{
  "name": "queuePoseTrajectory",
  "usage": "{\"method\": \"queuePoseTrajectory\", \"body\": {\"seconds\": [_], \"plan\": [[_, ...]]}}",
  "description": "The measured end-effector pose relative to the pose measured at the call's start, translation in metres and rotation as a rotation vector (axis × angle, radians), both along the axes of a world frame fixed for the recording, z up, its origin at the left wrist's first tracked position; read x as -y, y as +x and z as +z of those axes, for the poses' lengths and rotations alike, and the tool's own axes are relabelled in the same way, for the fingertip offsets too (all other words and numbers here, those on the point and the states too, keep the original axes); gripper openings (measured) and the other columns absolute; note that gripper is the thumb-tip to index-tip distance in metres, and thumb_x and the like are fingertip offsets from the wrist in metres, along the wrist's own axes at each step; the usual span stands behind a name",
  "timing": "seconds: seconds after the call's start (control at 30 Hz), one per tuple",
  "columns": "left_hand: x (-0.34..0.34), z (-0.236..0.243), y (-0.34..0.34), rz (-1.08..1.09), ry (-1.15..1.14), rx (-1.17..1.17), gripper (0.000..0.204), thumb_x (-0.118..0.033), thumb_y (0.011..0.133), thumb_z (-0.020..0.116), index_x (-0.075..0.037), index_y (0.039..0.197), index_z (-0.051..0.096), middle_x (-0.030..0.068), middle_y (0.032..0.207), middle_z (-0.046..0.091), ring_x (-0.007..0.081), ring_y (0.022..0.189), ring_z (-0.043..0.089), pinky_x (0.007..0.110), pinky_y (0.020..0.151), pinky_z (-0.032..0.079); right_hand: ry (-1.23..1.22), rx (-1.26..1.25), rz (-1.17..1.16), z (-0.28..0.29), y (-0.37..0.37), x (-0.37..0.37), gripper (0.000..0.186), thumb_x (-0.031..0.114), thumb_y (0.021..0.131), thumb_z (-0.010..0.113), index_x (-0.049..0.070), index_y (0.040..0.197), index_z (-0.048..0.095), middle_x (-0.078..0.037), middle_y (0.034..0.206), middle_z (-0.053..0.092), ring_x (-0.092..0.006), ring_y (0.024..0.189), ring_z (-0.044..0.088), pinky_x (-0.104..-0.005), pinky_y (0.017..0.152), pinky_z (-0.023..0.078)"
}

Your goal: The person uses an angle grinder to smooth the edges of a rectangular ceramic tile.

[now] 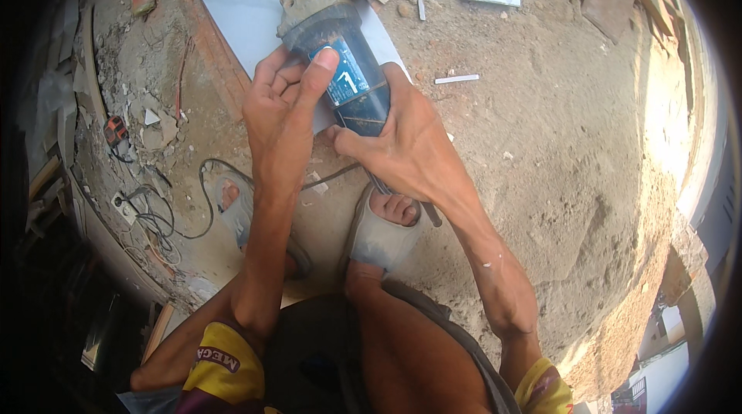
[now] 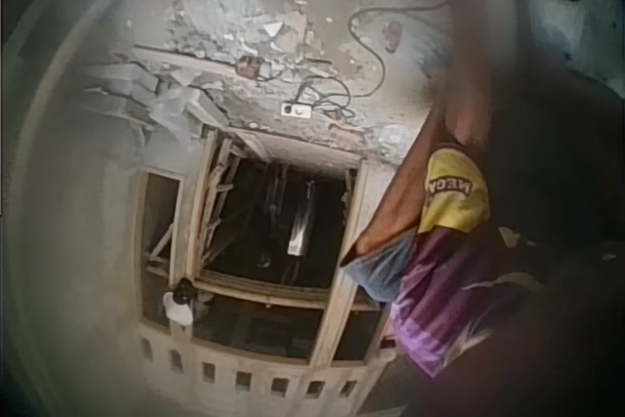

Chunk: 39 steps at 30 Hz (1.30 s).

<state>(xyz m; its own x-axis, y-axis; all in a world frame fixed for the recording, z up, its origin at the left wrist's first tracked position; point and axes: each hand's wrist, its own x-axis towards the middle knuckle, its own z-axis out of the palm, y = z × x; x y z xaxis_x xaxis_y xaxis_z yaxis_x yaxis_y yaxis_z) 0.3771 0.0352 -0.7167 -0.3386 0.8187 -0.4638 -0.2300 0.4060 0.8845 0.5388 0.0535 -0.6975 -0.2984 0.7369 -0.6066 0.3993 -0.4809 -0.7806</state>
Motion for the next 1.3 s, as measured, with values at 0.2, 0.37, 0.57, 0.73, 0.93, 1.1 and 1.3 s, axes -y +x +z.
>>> {"method": "queuePoseTrajectory", "body": {"seconds": [0.2, 0.37, 0.57, 0.73, 0.93, 1.1, 1.3], "plan": [[0.006, 0.001, 0.003, -0.005, -0.023, -0.005, 0.083, -0.029, 0.098, 0.092, 0.017, 0.151, 0.049, 0.0265, 0.125, 0.074, 0.0248, 0.115, 0.075, 0.035, 0.095, 0.062, -0.002, -0.021, -0.010, 0.001, 0.003, 0.006, 0.065, 0.024, 0.079, 0.086, -0.011, 0.129, 0.063, -0.023, 0.105, 0.076, -0.0303, 0.097, 0.077, -0.0419, 0.088, 0.061], [0.009, 0.000, 0.005, -0.011, -0.013, 0.007, 0.085, -0.029, 0.097, 0.092, 0.018, 0.152, 0.048, 0.0266, 0.125, 0.074, 0.0251, 0.115, 0.075, 0.035, 0.097, 0.062, 0.009, -0.002, 0.002, -0.001, 0.008, 0.011, 0.066, 0.024, 0.079, 0.086, -0.011, 0.130, 0.063, -0.024, 0.106, 0.076, -0.0311, 0.098, 0.076, -0.0426, 0.089, 0.061], [0.013, -0.002, 0.004, -0.005, -0.095, 0.001, 0.077, -0.033, 0.104, 0.084, 0.017, 0.151, 0.049, 0.0252, 0.124, 0.075, 0.0223, 0.114, 0.075, 0.033, 0.096, 0.061, -0.008, 0.011, 0.009, 0.000, 0.012, 0.016, 0.068, 0.027, 0.080, 0.087, -0.010, 0.131, 0.062, -0.024, 0.107, 0.076, -0.0322, 0.098, 0.076, -0.0433, 0.090, 0.061], [0.007, 0.000, -0.026, -0.028, -0.182, -0.147, 0.060, -0.035, 0.113, 0.069, 0.011, 0.149, 0.057, 0.0207, 0.124, 0.076, 0.0272, 0.118, 0.073, 0.039, 0.107, 0.054, 0.001, 0.000, 0.005, 0.000, 0.013, 0.021, 0.068, 0.027, 0.081, 0.088, -0.009, 0.132, 0.062, -0.023, 0.107, 0.076, -0.0311, 0.098, 0.076, -0.0434, 0.091, 0.061], [0.006, -0.043, -0.048, -0.031, 0.114, -1.102, 0.058, -0.035, 0.112, 0.068, -0.002, 0.157, 0.054, 0.0281, 0.155, 0.054, 0.0403, 0.153, 0.047, 0.056, 0.126, 0.033, -0.033, 0.013, 0.022, 0.001, 0.018, 0.024, 0.070, 0.027, 0.081, 0.088, -0.009, 0.136, 0.060, -0.021, 0.106, 0.077, -0.0298, 0.097, 0.076, -0.0434, 0.091, 0.061], [0.005, -0.078, -0.055, -0.032, 0.157, -1.168, 0.067, -0.039, 0.113, 0.066, -0.004, 0.165, 0.043, 0.0309, 0.171, 0.038, 0.0462, 0.163, 0.033, 0.064, 0.132, 0.019, -0.053, -0.040, -0.009, 0.001, 0.019, 0.027, 0.080, 0.031, 0.079, 0.092, -0.007, 0.142, 0.062, -0.017, 0.113, 0.076, -0.0265, 0.103, 0.074, -0.0402, 0.098, 0.059], [0.008, -0.088, -0.049, -0.056, 0.166, -1.186, 0.072, -0.043, 0.113, 0.065, -0.004, 0.168, 0.038, 0.0255, 0.173, 0.041, 0.0435, 0.166, 0.031, 0.066, 0.136, 0.012, -0.068, -0.026, -0.013, 0.000, 0.024, 0.031, 0.079, 0.030, 0.079, 0.091, -0.007, 0.142, 0.061, -0.017, 0.114, 0.076, -0.0263, 0.103, 0.073, -0.0409, 0.097, 0.058]]}}
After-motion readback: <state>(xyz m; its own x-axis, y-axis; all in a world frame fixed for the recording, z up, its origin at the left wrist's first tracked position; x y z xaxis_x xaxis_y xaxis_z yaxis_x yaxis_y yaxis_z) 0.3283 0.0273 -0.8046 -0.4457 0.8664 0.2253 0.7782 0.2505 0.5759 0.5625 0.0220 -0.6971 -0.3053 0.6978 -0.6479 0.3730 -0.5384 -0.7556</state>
